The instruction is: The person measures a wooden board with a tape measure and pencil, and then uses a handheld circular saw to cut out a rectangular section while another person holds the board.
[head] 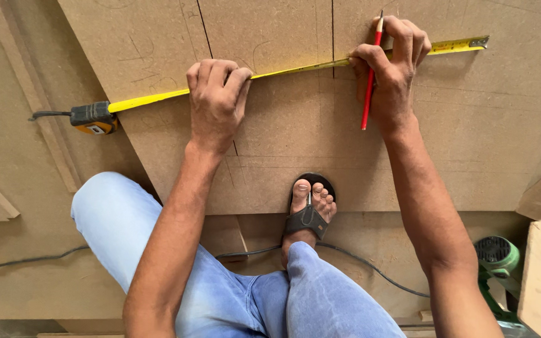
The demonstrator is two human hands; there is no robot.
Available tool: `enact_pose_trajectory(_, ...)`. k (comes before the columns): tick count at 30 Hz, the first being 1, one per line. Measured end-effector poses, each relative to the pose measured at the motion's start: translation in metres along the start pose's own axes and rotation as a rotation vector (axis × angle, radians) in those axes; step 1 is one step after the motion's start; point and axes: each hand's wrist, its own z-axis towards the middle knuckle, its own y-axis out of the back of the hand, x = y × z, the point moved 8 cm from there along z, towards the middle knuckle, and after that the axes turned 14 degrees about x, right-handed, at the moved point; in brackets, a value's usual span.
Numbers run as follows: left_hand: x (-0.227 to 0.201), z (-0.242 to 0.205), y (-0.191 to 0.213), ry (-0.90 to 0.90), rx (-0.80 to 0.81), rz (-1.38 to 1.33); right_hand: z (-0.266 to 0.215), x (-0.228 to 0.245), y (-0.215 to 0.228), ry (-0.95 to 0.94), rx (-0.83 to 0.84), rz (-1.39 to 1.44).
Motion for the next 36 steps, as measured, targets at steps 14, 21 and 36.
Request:
enact_pose_trajectory(14, -0.005, 0.008, 0.012, -0.002, 0.015, -0.074, 0.000, -0.002, 0.001, -0.006, 0.007, -0.010)
enact_pose_trajectory(21, -0.002, 0.008, 0.011, 0.006, 0.008, -0.098, -0.002, -0.004, -0.003, 0.004, 0.009, -0.025)
enact_pose_trajectory(36, -0.004, 0.010, 0.014, 0.018, 0.020, -0.113, 0.002, 0.002, 0.005, 0.028, -0.038, 0.015)
